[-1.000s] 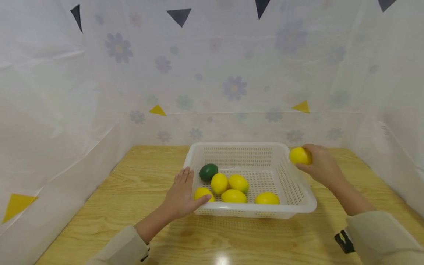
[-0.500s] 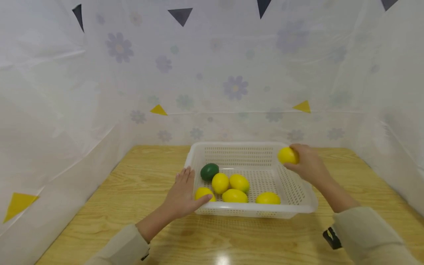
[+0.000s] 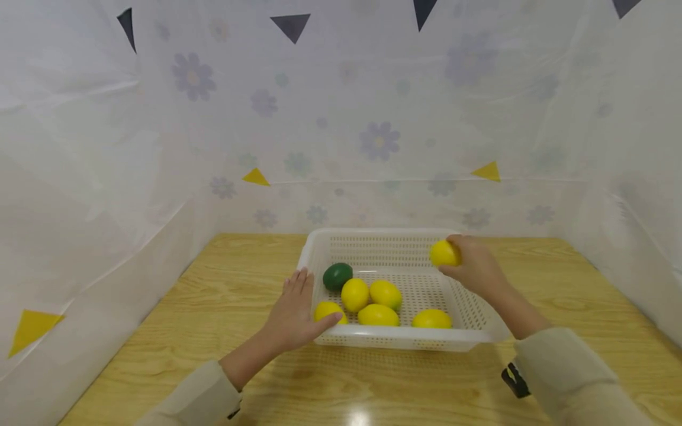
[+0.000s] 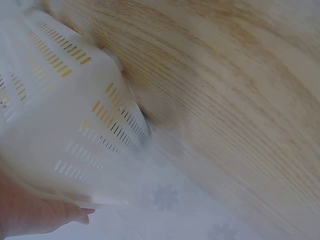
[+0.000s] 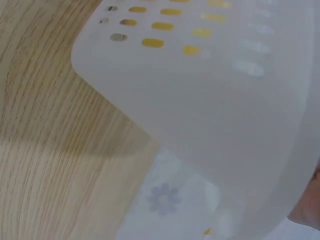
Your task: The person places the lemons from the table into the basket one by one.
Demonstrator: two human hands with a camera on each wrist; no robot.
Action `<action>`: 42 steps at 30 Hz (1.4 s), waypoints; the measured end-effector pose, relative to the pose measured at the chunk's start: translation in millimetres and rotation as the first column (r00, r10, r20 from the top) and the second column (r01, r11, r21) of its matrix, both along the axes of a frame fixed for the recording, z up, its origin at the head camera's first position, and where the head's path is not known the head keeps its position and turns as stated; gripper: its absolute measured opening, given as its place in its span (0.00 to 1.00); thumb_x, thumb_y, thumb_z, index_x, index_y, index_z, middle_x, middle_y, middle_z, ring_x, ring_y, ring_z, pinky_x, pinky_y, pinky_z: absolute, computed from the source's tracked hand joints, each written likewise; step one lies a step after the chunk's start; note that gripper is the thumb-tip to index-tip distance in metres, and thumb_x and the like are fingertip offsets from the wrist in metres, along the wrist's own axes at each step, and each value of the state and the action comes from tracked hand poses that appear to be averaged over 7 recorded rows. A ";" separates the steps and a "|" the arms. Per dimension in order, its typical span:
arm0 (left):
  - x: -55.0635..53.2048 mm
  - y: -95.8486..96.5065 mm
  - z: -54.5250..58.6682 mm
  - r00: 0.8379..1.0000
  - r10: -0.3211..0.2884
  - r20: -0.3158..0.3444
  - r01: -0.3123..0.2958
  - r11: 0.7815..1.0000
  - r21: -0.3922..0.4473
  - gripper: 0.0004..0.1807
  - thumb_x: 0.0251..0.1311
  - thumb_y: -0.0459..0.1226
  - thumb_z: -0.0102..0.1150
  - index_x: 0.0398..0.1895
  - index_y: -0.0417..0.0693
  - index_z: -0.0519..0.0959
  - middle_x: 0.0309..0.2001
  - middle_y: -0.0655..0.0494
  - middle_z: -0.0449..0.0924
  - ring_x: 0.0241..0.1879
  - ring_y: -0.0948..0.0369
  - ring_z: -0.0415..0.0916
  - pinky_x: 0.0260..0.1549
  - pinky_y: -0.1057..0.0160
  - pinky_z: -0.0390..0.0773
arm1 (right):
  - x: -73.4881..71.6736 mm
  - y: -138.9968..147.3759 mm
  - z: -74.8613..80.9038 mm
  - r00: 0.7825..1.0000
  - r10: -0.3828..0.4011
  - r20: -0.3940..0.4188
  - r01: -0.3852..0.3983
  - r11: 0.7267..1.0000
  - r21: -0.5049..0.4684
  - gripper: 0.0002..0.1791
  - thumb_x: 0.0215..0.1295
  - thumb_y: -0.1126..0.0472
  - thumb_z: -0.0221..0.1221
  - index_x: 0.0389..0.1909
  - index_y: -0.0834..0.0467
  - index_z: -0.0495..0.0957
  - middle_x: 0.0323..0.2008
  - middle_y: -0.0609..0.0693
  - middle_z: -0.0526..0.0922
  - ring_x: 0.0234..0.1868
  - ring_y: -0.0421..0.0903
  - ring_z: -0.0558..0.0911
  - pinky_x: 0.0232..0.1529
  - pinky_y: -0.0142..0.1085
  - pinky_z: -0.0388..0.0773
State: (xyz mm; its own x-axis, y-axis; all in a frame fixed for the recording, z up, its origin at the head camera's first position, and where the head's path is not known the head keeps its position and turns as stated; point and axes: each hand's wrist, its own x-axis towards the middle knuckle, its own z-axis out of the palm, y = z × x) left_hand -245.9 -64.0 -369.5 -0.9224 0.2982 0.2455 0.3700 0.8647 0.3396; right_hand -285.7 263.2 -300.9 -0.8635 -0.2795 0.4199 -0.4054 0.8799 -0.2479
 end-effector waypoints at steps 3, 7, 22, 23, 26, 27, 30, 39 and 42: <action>-0.5 0.0 0.1 1.000 0.004 0.003 -0.004 1.000 -0.002 0.54 0.54 0.67 0.44 0.69 0.32 0.51 0.72 0.36 0.45 0.72 0.43 0.40 0.69 0.45 0.46 | -1.1 -3.7 -1.8 1.000 0.005 0.008 -0.005 1.000 0.000 0.30 0.52 0.64 0.65 0.53 0.76 0.68 0.48 0.74 0.73 0.38 0.62 0.76 0.33 0.49 0.76; -1.1 -0.2 0.0 1.000 0.004 0.006 -0.004 1.000 0.001 0.54 0.55 0.67 0.45 0.69 0.32 0.52 0.72 0.36 0.45 0.72 0.43 0.40 0.70 0.45 0.46 | -2.9 -7.8 -5.0 1.000 0.019 0.024 -0.019 1.000 -0.009 0.29 0.52 0.64 0.65 0.52 0.76 0.68 0.45 0.73 0.75 0.35 0.58 0.76 0.30 0.45 0.75; -0.2 -0.7 -0.7 1.000 -0.003 0.000 0.003 1.000 0.017 0.54 0.54 0.67 0.45 0.69 0.32 0.51 0.71 0.36 0.45 0.72 0.43 0.40 0.69 0.44 0.46 | -4.8 -15.7 -25.9 0.992 0.042 0.120 -0.042 0.999 -0.002 0.30 0.51 0.65 0.65 0.52 0.76 0.68 0.47 0.72 0.75 0.40 0.59 0.77 0.35 0.46 0.78; -0.3 -0.7 -1.0 1.000 -0.004 -0.001 0.004 1.000 0.018 0.54 0.54 0.67 0.45 0.69 0.32 0.51 0.71 0.36 0.45 0.72 0.43 0.40 0.69 0.44 0.46 | -5.0 -15.7 -27.5 0.991 0.044 0.123 -0.045 0.999 0.001 0.29 0.51 0.65 0.65 0.52 0.77 0.68 0.47 0.72 0.75 0.40 0.60 0.77 0.36 0.47 0.78; -0.7 -0.5 -1.6 1.000 -0.004 -0.004 0.004 1.000 0.016 0.54 0.54 0.67 0.45 0.69 0.32 0.52 0.71 0.36 0.46 0.72 0.43 0.41 0.69 0.44 0.46 | -6.0 -15.7 -31.4 0.990 0.053 0.128 -0.054 0.999 0.004 0.28 0.51 0.66 0.65 0.51 0.76 0.69 0.46 0.72 0.75 0.40 0.60 0.77 0.36 0.47 0.78; -0.7 -0.5 -1.7 1.000 -0.004 -0.005 0.004 1.000 0.016 0.54 0.54 0.67 0.45 0.69 0.32 0.52 0.71 0.36 0.46 0.72 0.43 0.41 0.69 0.44 0.46 | -6.5 -15.8 -32.5 0.990 0.056 0.128 -0.057 0.998 0.005 0.28 0.51 0.66 0.65 0.51 0.76 0.69 0.46 0.72 0.75 0.41 0.60 0.77 0.37 0.47 0.78; -0.6 -0.5 -1.3 1.000 -0.004 -0.007 0.004 1.000 0.012 0.54 0.54 0.67 0.45 0.69 0.32 0.52 0.71 0.36 0.46 0.72 0.43 0.41 0.69 0.45 0.47 | -8.0 -15.9 -35.5 0.990 0.058 0.129 -0.061 0.998 0.015 0.28 0.51 0.66 0.65 0.51 0.76 0.69 0.47 0.72 0.75 0.42 0.61 0.77 0.38 0.48 0.78; -2.1 -0.6 -2.8 1.000 -0.005 -0.003 0.005 1.000 0.015 0.54 0.55 0.67 0.45 0.69 0.31 0.51 0.71 0.36 0.45 0.72 0.43 0.40 0.69 0.45 0.46 | -10.0 -20.3 -42.5 0.977 0.078 0.199 -0.082 0.997 0.011 0.30 0.50 0.66 0.66 0.51 0.76 0.69 0.47 0.72 0.76 0.41 0.61 0.78 0.39 0.48 0.78; -2.7 -0.5 -3.1 1.000 -0.004 0.000 0.004 1.000 0.017 0.54 0.55 0.67 0.45 0.69 0.31 0.51 0.72 0.36 0.45 0.72 0.43 0.40 0.69 0.45 0.46 | -11.9 -21.0 -45.6 0.973 0.073 0.221 -0.082 0.996 0.032 0.30 0.50 0.65 0.66 0.51 0.76 0.69 0.47 0.71 0.76 0.43 0.61 0.78 0.41 0.48 0.78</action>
State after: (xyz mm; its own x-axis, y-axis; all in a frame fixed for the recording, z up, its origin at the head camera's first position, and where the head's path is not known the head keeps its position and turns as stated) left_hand -248.6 -64.5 -372.6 -0.9212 0.2979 0.2504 0.3736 0.8572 0.3546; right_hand -297.6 242.2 -346.5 -0.9081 -0.3624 0.2097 -0.4128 0.8589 -0.3032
